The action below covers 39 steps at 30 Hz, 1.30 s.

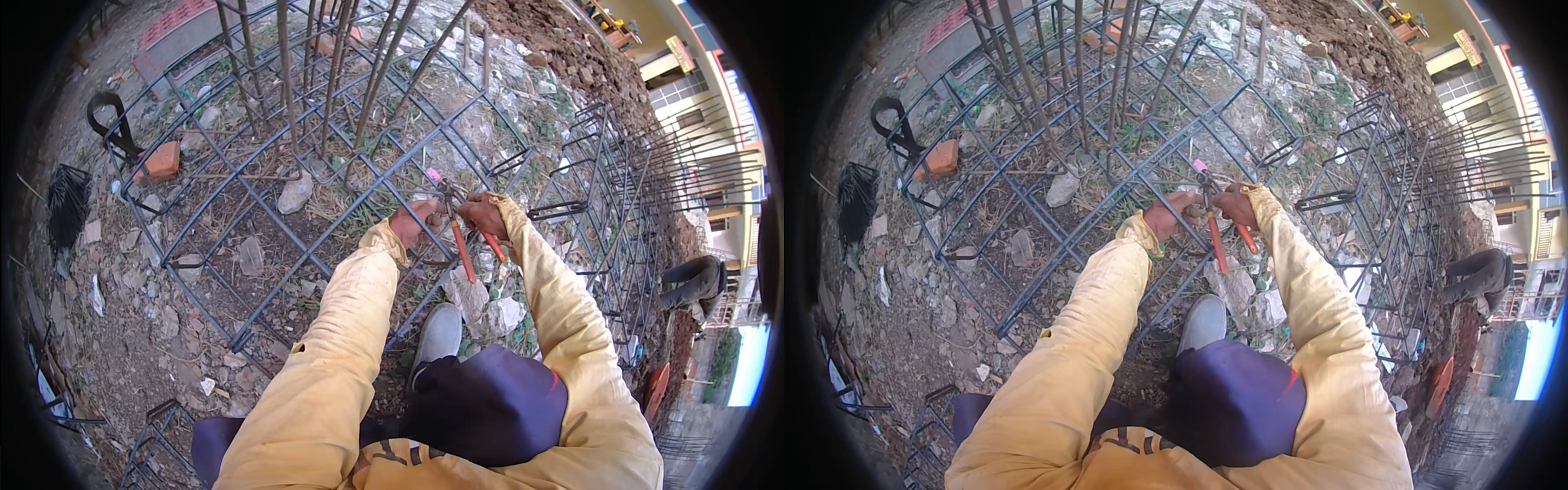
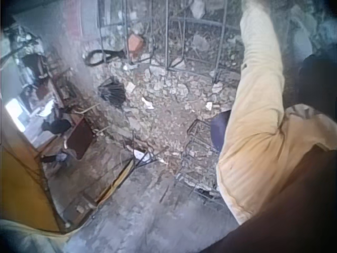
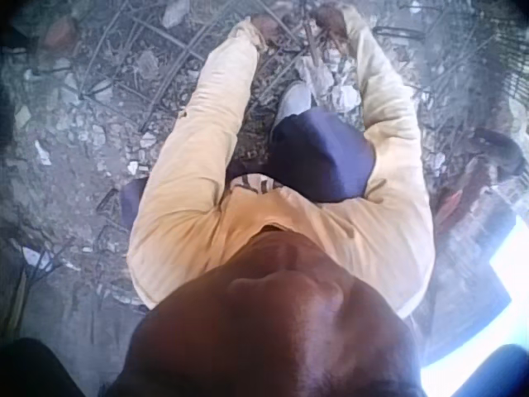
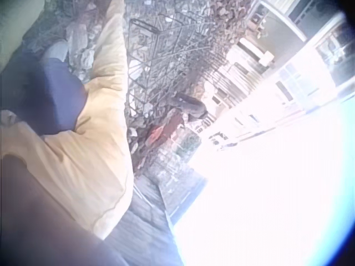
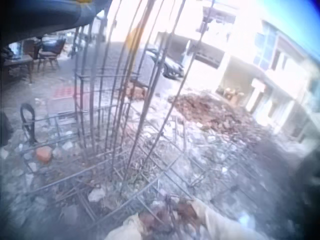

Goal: The person assembles a metal frame structure by hand, positioning intersecting bars and securing joints with pliers. The person repeatedly aligns and twists wire ties to fasten the frame components together.

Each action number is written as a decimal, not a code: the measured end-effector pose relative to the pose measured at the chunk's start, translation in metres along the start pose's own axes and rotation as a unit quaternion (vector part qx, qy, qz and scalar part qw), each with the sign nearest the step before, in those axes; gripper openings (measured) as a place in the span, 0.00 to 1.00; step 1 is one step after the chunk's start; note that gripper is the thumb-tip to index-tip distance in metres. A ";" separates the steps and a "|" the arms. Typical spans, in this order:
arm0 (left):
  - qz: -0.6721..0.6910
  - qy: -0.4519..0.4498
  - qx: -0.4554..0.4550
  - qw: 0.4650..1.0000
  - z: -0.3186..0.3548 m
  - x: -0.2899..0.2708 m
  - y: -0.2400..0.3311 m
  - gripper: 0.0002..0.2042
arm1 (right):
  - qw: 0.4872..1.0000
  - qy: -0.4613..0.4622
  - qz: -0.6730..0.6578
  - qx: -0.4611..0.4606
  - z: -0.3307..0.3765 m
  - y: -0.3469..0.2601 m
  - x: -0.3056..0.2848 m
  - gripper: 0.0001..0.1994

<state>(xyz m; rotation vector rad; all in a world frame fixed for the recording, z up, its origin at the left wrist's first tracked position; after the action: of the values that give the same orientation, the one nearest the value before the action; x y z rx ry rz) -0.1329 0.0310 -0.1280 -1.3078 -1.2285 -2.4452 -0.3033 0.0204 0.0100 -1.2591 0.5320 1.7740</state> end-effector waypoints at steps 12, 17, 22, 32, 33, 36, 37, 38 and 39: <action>0.282 0.257 0.013 0.924 0.003 -0.066 -0.026 0.14 | 0.457 0.672 -0.575 0.093 0.070 -0.026 -0.074 0.14; 0.294 0.324 0.122 0.891 0.005 -0.056 -0.018 0.11 | 0.573 0.632 -0.501 0.149 0.102 0.041 -0.104 0.15; 0.310 0.319 0.139 0.885 0.009 -0.053 -0.012 0.11 | 0.629 0.587 -0.473 0.189 0.075 0.095 -0.027 0.14; 0.145 0.335 0.097 0.926 0.012 -0.047 -0.018 0.16 | 0.693 0.521 -0.449 0.217 0.059 0.117 0.000 0.14; 0.109 0.351 0.091 0.925 0.012 -0.051 -0.018 0.17 | 0.718 0.485 -0.430 0.254 0.057 0.118 0.005 0.13; 0.026 0.376 0.091 0.922 0.012 -0.043 -0.021 0.18 | 0.757 0.497 -0.287 0.311 0.056 0.117 0.036 0.10; 0.032 0.368 0.096 0.924 0.010 -0.041 -0.023 0.19 | 0.772 0.516 -0.218 0.300 0.058 0.123 0.051 0.10; 0.035 0.354 0.107 0.928 0.006 -0.039 -0.023 0.19 | 0.782 0.533 -0.147 0.288 0.063 0.131 0.065 0.10; 0.038 0.342 0.116 0.932 0.003 -0.038 -0.024 0.19 | 0.789 0.545 -0.076 0.275 0.067 0.134 0.075 0.10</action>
<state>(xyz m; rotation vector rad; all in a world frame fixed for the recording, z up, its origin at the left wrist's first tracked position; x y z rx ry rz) -0.1180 0.0392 -0.1700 -0.3645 -1.1734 -2.2862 -0.4597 0.0295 -0.0494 -1.7141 1.4127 0.4884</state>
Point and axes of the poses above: each hand's wrist, its own z-axis away from the middle knuckle, its own x-axis out of the palm, y = z × x, the point moved 2 cm from there along -z, towards the middle knuckle, and after that the axes turned 4 degrees about z, right-handed, at the moved point
